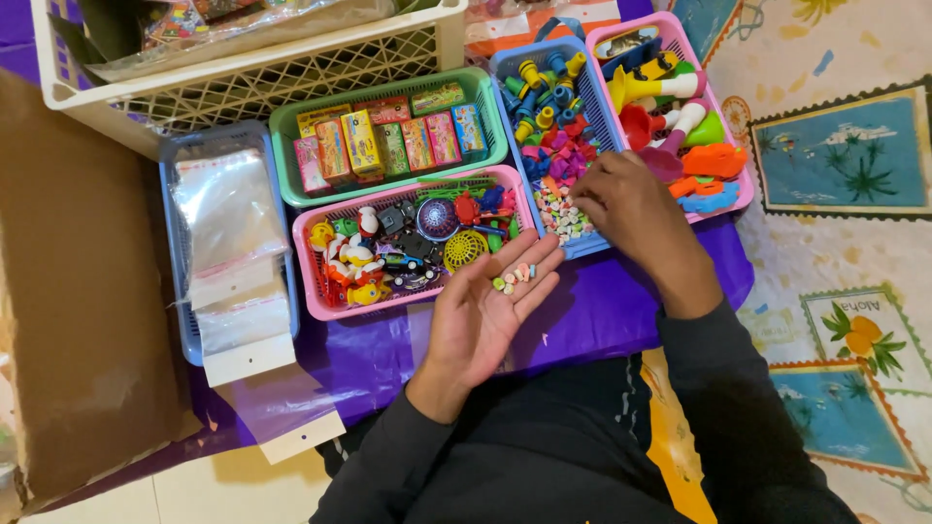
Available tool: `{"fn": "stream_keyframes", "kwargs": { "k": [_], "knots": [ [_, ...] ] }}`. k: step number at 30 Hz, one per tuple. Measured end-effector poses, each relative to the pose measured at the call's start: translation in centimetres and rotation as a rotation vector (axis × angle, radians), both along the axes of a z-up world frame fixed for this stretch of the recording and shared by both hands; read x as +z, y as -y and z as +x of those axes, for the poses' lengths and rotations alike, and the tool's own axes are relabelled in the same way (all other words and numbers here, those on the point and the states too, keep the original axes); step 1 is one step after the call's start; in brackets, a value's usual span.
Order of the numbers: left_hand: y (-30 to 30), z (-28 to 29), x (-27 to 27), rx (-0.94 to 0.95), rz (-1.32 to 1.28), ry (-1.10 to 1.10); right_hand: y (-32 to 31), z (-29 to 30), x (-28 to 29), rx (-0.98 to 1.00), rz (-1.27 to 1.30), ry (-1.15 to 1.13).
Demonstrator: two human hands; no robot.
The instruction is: Picking small toys from various bins and placing them into small plastic bags for packaging.
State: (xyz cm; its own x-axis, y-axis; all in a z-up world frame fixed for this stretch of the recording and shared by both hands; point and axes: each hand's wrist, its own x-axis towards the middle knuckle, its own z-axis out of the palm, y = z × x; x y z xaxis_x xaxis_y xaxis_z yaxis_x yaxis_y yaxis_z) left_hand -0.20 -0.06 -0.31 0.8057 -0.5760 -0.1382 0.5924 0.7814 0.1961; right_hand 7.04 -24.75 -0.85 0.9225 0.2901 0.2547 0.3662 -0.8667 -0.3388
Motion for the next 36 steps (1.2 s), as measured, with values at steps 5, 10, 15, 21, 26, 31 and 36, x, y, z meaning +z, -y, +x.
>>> {"fn": "stream_keyframes", "kwargs": {
  "k": [5,10,15,21,26,31,36],
  "knots": [
    [0.0,0.0,-0.4,0.006,-0.008,0.002,-1.1,-1.4,3.0,0.041,0.295,-0.065],
    [0.4,0.1,-1.6,0.021,0.015,-0.024,-4.8,-4.2,5.9,0.15,0.732,-0.187],
    [0.0,-0.2,-0.4,0.065,-0.017,-0.032,-6.7,-6.1,7.3,0.13,0.722,-0.083],
    [-0.6,-0.2,0.9,0.192,-0.136,-0.051,-11.1,-11.4,2.1,-0.247,1.048,0.118],
    [-1.5,-0.3,1.5,0.249,-0.092,-0.045,-8.1,-12.6,-0.4,-0.096,0.65,0.037],
    [-1.4,-0.8,1.0,0.254,-0.09,-0.055,-7.5,-13.6,-0.9,0.159,0.557,-0.124],
    [-1.3,-0.7,1.2,0.241,-0.105,-0.066,-7.1,-12.8,-0.8,0.373,0.537,-0.142]
  ]
}}
